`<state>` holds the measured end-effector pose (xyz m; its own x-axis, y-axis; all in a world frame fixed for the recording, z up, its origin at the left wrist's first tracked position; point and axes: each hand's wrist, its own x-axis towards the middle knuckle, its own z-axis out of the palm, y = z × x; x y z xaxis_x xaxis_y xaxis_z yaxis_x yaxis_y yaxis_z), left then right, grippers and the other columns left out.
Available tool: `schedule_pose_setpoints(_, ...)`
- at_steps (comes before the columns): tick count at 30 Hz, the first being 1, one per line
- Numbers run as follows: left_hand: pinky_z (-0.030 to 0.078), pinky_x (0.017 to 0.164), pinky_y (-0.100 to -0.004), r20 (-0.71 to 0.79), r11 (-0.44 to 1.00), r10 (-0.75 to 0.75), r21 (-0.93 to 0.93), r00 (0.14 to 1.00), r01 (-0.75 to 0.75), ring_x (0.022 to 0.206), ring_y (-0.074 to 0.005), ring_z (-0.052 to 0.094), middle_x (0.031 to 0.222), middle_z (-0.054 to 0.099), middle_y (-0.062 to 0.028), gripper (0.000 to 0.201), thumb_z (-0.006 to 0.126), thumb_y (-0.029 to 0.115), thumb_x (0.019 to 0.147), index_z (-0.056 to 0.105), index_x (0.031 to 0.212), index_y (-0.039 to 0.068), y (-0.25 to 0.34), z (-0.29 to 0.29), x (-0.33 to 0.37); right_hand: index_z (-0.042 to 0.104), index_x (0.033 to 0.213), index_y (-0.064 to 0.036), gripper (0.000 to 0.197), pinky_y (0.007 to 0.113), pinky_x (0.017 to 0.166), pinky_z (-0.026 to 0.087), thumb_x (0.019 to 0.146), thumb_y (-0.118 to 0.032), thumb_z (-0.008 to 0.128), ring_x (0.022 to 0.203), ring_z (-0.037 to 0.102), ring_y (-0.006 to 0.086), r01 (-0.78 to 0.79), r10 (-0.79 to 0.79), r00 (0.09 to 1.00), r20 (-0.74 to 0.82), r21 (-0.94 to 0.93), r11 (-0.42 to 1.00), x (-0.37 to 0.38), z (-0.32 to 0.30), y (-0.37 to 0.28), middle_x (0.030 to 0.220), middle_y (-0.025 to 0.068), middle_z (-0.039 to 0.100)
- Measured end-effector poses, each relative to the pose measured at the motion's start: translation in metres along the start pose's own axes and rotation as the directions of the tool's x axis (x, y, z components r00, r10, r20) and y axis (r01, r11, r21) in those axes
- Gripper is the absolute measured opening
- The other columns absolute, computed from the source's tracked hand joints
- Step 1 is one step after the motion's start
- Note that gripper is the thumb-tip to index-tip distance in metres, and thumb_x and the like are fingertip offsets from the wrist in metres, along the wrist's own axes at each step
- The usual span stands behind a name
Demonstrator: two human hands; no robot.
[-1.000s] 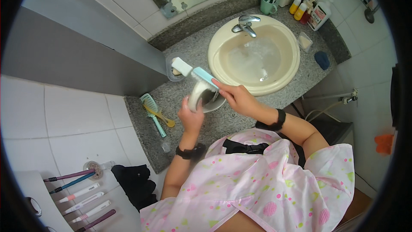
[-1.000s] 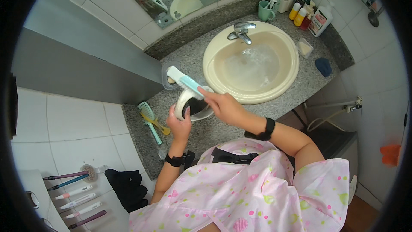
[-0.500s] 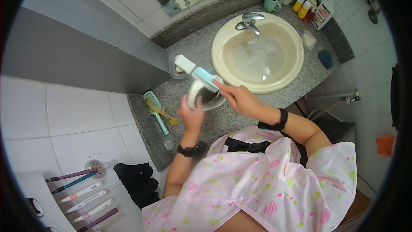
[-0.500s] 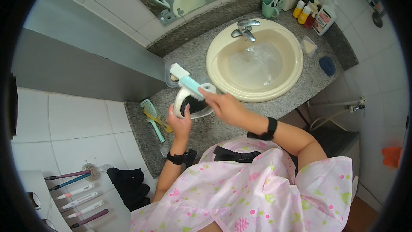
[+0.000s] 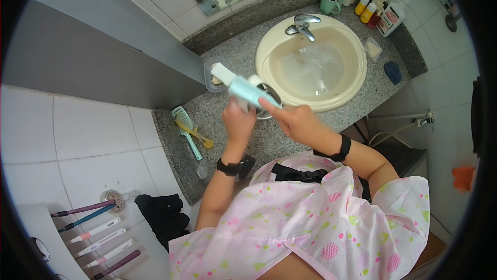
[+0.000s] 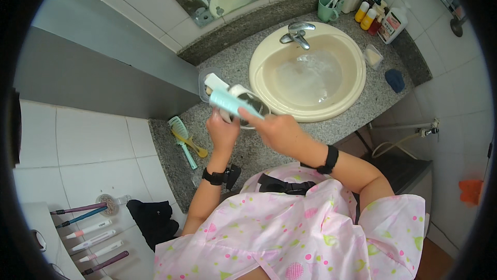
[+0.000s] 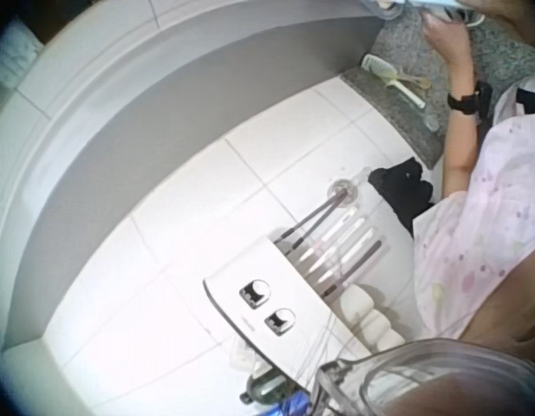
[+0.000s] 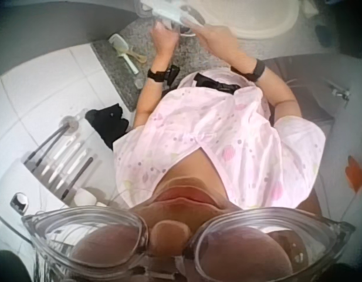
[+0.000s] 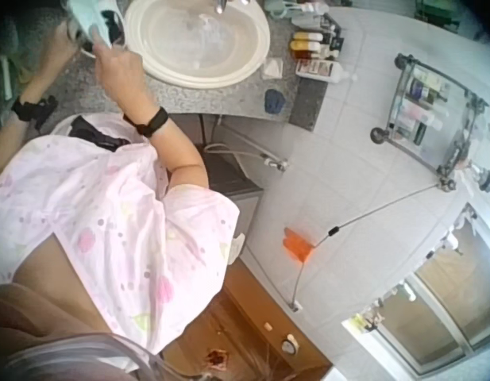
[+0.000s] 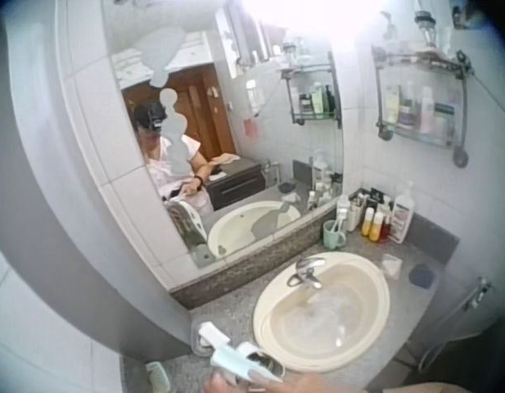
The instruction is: Clean a white shoe and a brush in the bathroom sink.
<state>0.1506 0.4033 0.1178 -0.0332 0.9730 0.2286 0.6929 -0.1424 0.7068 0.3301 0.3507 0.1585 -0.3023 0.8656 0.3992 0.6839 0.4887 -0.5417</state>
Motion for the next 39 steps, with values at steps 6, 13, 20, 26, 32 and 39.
schedule_pose_setpoints(6, 0.052, 0.069, -0.0431, -0.109, 0.987, 0.048, -0.148, 0.993, -0.064, 0.082, -0.0393, 0.067, 0.085, 0.068, -0.0214, 0.041, 0.076, 0.015, 0.069, 0.061, 0.104, 0.000, -0.024, 0.016, -0.002, 0.052, 0.135, -0.0201, 0.060, 0.039, 0.046, 0.045, 0.079, -0.004, 0.062, 0.047, 0.056, 0.0271, -0.012, 0.013, 1.000, 0.024, -0.016, 1.000, -0.002, 0.005, -0.001, 0.059, 0.0101, 0.055)
schedule_pose_setpoints(13, 0.051, 0.073, -0.0426, -0.068, 0.981, -0.066, -0.187, 0.995, 0.052, 0.088, -0.0411, 0.065, 0.089, 0.067, -0.0237, 0.039, 0.076, 0.013, 0.072, 0.060, 0.103, -0.003, -0.017, 0.012, 0.002, 0.053, 0.135, -0.0193, 0.056, 0.038, 0.050, 0.045, 0.082, -0.005, 0.064, 0.048, 0.055, 0.0265, -0.071, 0.093, 0.972, -0.215, 0.104, 0.992, 0.011, 0.011, 0.010, 0.056, 0.0103, 0.052)
schedule_pose_setpoints(20, 0.051, 0.071, -0.0427, -0.116, 0.986, -0.075, -0.160, 0.990, 0.056, 0.082, -0.0410, 0.066, 0.085, 0.067, -0.0224, 0.032, 0.072, 0.012, 0.075, 0.061, 0.101, -0.003, -0.016, 0.012, 0.005, 0.052, 0.136, -0.0167, 0.058, 0.040, 0.052, 0.046, 0.081, 0.000, 0.060, 0.050, 0.057, 0.0302, -0.117, 0.136, 0.984, -0.119, 0.153, 0.981, 0.010, 0.016, 0.008, 0.059, 0.0123, 0.055)
schedule_pose_setpoints(26, 0.052, 0.069, -0.0443, -0.056, 0.995, -0.055, -0.088, 0.997, 0.050, 0.080, -0.0418, 0.065, 0.083, 0.066, -0.0228, 0.037, 0.073, 0.014, 0.072, 0.059, 0.104, 0.000, -0.015, 0.016, 0.009, 0.052, 0.136, -0.0166, 0.055, 0.038, 0.049, 0.045, 0.083, -0.004, 0.061, 0.048, 0.056, 0.0270, -0.115, 0.137, 0.980, -0.145, 0.148, 0.982, 0.015, 0.018, 0.003, 0.057, 0.0107, 0.054)
schedule_pose_setpoints(32, 0.051, 0.068, -0.0412, -0.099, 0.985, 0.099, -0.129, 0.990, -0.111, 0.076, -0.0374, 0.066, 0.081, 0.067, -0.0205, 0.026, 0.072, 0.010, 0.073, 0.063, 0.093, -0.003, -0.020, 0.016, 0.007, 0.052, 0.136, -0.0180, 0.056, 0.039, 0.050, 0.046, 0.082, -0.006, 0.062, 0.052, 0.059, 0.0299, -0.011, 0.011, 1.000, 0.008, 0.058, 0.998, 0.009, 0.019, -0.002, 0.062, 0.0129, 0.059)
schedule_pose_setpoints(39, 0.051, 0.079, -0.0391, -0.089, 0.972, -0.070, -0.231, 0.994, 0.048, 0.088, -0.0311, 0.068, 0.096, 0.068, -0.0185, 0.044, 0.078, 0.016, 0.074, 0.060, 0.109, -0.003, -0.044, 0.009, -0.001, 0.055, 0.133, -0.0146, 0.041, 0.032, 0.059, 0.045, 0.092, -0.008, 0.055, 0.058, 0.052, 0.0217, -0.337, 0.371, 0.928, -0.029, 0.360, 0.870, 0.009, 0.010, 0.033, 0.069, 0.0143, 0.058)
